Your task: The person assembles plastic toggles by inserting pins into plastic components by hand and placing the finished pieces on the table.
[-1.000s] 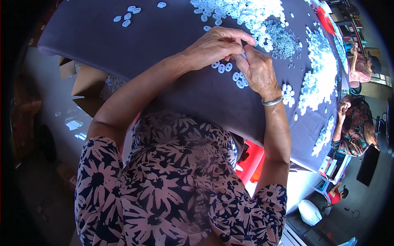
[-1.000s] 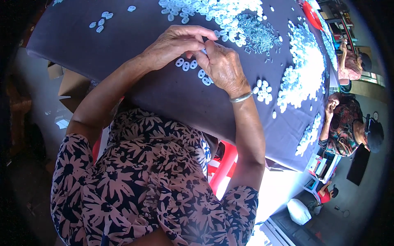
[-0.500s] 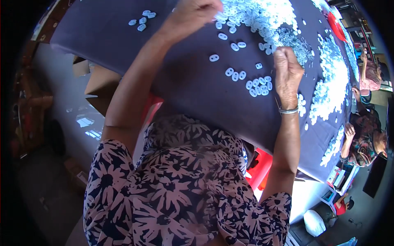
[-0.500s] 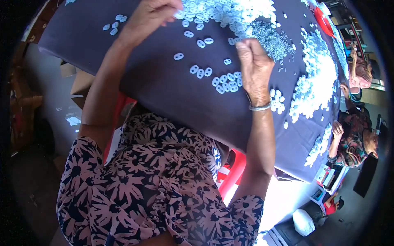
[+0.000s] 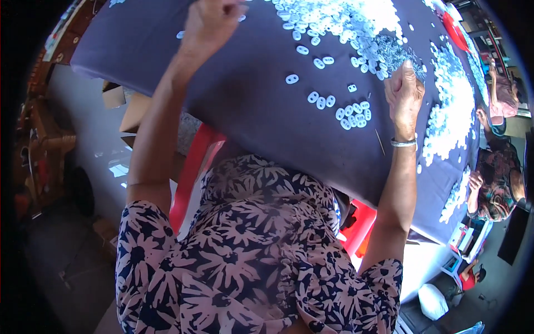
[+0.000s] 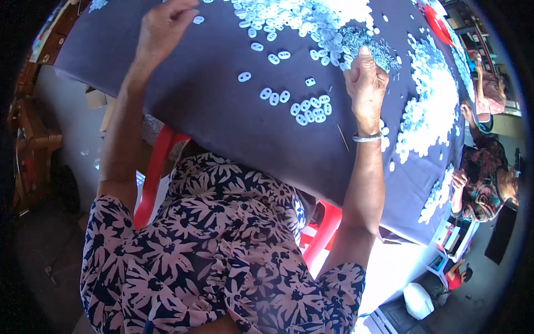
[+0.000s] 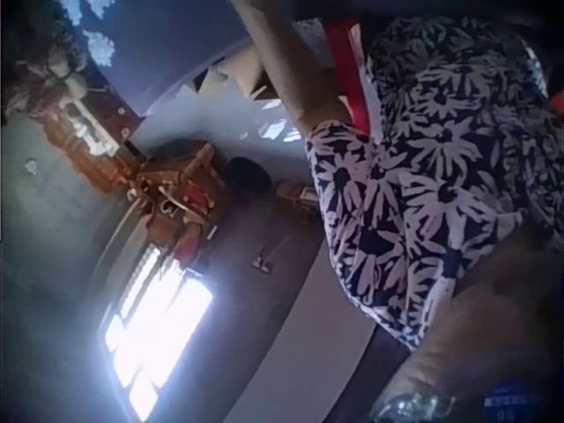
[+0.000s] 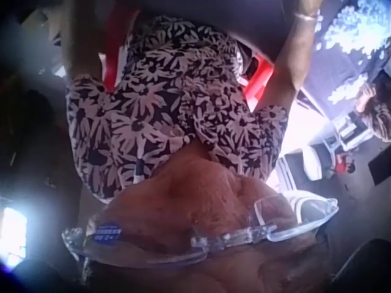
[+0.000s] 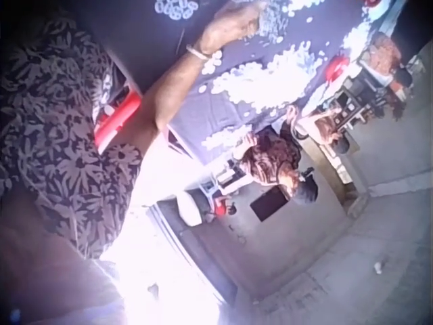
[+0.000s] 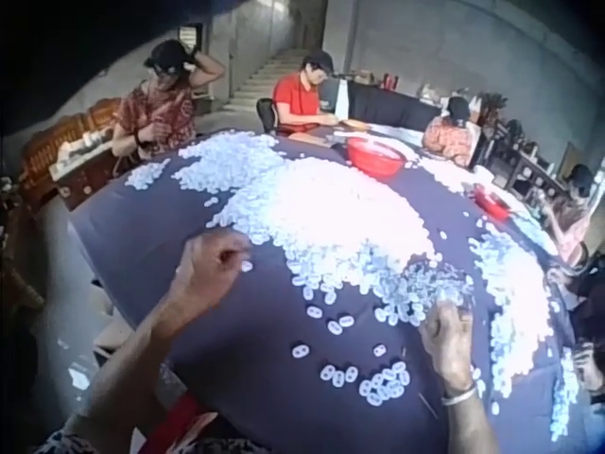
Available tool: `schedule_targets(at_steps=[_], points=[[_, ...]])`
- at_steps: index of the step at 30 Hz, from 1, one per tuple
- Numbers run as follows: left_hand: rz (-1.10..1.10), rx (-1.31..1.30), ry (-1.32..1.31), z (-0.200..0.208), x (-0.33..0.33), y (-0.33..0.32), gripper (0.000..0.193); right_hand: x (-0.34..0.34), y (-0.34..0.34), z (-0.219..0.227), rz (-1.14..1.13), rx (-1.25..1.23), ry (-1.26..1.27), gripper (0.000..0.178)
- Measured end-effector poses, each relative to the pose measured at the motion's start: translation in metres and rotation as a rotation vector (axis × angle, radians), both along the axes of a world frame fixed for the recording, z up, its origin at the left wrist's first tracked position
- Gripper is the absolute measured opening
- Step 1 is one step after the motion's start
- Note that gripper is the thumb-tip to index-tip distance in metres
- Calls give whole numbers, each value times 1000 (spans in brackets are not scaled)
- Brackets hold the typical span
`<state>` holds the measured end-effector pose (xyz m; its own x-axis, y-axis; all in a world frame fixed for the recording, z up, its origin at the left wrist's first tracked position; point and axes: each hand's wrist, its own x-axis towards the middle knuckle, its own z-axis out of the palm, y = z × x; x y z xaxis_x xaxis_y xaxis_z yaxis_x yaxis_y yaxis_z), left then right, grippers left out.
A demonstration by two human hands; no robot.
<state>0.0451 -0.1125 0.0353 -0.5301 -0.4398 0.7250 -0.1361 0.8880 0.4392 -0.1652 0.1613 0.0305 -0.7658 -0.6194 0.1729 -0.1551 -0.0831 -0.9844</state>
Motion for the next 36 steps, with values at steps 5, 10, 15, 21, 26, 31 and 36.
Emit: schedule_targets(at_steps=[5,10,15,21,26,31,36], points=[[-343,325,-46,-25,-21,49,19,6,-2,-1,47,42,88,43],[-458,633,-200,-10,-29,83,17,-4,1,-10,248,247,429,6],[-561,685,-179,-22,-47,103,17,-2,3,-7,375,449,574,11],[-555,711,-139,-34,-56,122,21,8,-2,-4,403,492,721,15],[-564,648,-98,-36,-51,124,32,8,-2,-9,375,447,696,13],[-639,641,-158,-35,-49,127,50,22,-6,-3,406,391,355,8],[-624,635,-117,-35,-48,129,46,31,-6,-3,397,413,403,11]])
